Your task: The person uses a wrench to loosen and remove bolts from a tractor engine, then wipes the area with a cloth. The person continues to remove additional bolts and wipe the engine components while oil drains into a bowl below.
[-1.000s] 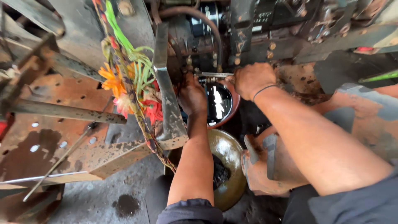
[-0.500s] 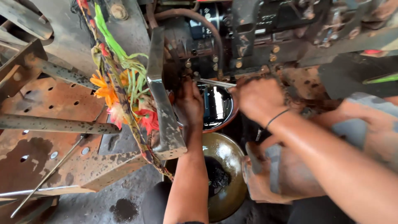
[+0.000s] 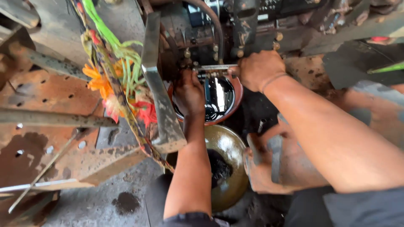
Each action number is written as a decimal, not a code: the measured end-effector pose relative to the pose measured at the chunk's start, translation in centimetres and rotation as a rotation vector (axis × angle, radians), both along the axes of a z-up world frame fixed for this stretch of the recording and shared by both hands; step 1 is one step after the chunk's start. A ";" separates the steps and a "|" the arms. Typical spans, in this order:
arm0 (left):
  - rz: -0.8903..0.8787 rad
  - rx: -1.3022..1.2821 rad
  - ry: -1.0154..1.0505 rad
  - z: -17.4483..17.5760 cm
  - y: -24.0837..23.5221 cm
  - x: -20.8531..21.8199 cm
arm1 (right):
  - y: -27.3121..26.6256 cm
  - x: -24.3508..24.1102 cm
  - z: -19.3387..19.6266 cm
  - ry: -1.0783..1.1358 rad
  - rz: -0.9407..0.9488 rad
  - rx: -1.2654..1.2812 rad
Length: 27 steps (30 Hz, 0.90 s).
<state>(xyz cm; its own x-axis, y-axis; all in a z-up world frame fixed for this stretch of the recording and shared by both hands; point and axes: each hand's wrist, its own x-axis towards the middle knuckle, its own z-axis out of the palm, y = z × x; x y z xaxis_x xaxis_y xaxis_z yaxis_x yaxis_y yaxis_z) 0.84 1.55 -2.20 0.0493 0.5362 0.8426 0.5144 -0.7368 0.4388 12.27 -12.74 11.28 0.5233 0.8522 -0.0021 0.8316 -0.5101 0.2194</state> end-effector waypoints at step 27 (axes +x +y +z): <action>-0.052 0.053 -0.014 0.2 -0.3 -0.9 | -2.9 -4.8 -4.5 -0.046 0.084 0.304</action>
